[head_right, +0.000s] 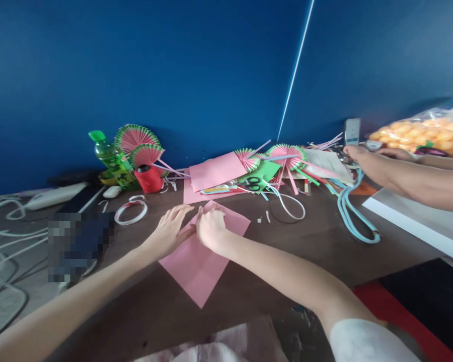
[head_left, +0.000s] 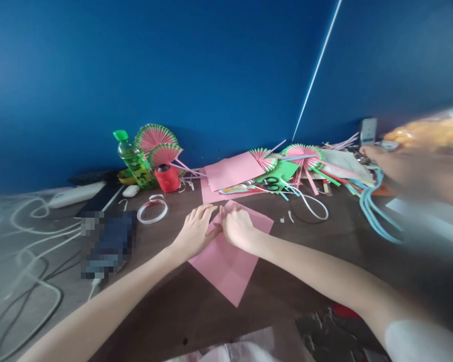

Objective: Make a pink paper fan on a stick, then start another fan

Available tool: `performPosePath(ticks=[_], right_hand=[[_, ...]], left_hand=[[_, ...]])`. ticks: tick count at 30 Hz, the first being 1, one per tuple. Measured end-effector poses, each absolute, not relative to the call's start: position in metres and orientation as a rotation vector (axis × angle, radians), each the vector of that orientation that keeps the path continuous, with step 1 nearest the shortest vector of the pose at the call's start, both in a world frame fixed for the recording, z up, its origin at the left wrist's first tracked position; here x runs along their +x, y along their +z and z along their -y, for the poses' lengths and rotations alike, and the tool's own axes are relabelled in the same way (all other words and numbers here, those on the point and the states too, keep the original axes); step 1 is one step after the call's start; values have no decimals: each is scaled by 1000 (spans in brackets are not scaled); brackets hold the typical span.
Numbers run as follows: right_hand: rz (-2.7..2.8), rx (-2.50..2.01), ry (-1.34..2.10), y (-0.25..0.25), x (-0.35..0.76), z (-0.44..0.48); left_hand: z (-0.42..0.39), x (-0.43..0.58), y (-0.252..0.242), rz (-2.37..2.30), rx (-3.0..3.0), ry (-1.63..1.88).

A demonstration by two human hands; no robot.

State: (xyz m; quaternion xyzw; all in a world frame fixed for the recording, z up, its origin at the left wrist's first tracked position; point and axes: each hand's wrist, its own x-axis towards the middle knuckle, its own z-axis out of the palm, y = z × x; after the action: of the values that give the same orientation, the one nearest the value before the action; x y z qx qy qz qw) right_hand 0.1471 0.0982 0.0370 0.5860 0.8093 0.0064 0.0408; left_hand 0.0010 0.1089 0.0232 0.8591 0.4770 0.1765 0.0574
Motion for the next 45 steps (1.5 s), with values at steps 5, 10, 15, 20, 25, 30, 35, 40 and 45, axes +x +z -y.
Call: performPosePath(ticks=[5,10,15,20,25,30,35,40,45], right_hand=[[-2514,1843,153,43,144,-109],[-2510,1885,185,42,156,-123],[-2543,2028,310,26,165,-141],[-2507,2145,246,12,175,-153],[-2477,2193,184,10,178,-152],[-2480,2219,117,8,181,-152],[-2484,2244,97,7,183,-153],[-2480,2244,98,6,183,-153],[-2481,2234,106,5,183,-152]], left_hand=[[-124,-28,14,-1669,2575,432],[-139,-29,14,-1870,2550,473],[-143,-25,12,-1802,2503,509],[-144,-27,12,-1738,2519,527],[-142,-27,14,-1661,2595,509],[-149,-35,12,-1565,2667,538],[-154,-40,9,-1522,2594,589],[-153,-40,9,-1532,2548,618],[-153,-41,7,-1522,2544,647]])
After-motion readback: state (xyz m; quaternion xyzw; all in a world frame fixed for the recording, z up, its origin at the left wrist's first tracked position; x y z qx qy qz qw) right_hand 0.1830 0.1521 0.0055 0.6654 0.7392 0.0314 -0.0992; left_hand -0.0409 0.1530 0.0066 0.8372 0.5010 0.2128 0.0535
